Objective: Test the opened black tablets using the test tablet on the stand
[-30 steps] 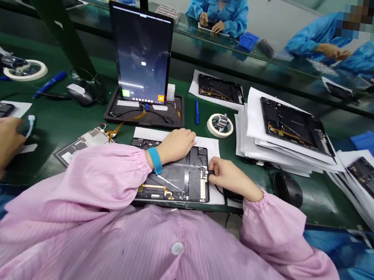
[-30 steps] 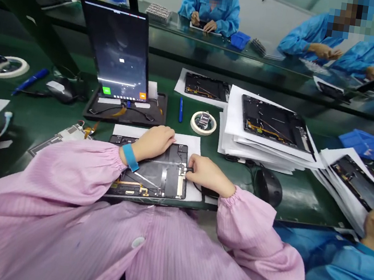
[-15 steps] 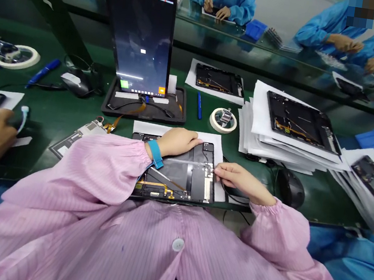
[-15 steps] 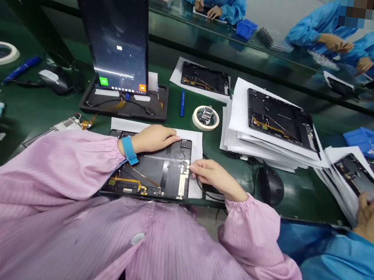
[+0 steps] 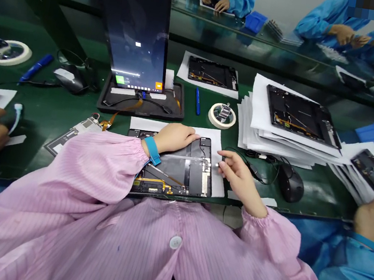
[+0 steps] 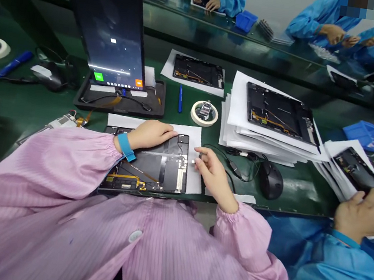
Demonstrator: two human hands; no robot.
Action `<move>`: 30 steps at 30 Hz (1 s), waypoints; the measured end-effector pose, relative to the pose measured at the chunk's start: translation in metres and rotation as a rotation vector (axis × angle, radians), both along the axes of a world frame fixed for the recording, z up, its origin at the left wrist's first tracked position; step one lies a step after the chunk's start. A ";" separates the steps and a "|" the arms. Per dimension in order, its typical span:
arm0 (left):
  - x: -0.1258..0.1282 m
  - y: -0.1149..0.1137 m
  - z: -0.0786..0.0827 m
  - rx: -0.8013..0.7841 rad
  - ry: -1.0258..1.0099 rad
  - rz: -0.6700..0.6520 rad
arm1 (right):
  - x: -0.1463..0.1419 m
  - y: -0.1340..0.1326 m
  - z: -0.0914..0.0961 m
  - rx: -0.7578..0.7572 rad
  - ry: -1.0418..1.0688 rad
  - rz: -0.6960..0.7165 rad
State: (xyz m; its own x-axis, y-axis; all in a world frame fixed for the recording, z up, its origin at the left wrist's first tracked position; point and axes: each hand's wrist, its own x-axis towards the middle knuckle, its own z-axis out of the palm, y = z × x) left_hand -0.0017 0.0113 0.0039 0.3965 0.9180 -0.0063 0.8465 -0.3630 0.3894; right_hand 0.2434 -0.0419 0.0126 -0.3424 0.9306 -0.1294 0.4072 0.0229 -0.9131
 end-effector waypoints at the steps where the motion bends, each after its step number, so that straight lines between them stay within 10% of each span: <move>1: 0.000 0.000 0.000 0.000 0.002 -0.001 | -0.002 0.000 -0.005 0.009 -0.006 0.022; 12: 0.000 0.000 -0.002 0.025 0.007 -0.002 | -0.007 -0.001 -0.015 0.020 -0.031 0.076; 21: 0.001 -0.001 0.004 0.017 0.000 0.000 | -0.027 -0.028 -0.002 0.627 -0.831 0.135; 30: 0.000 0.001 -0.001 0.035 -0.021 -0.009 | -0.006 -0.019 -0.003 0.677 -0.657 0.081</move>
State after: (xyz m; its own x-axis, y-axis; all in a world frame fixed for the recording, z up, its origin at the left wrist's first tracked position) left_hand -0.0021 0.0128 0.0031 0.4042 0.9140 0.0342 0.8352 -0.3841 0.3936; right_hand 0.2375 -0.0610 0.0096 -0.4598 0.8552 0.2393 0.8089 0.5145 -0.2844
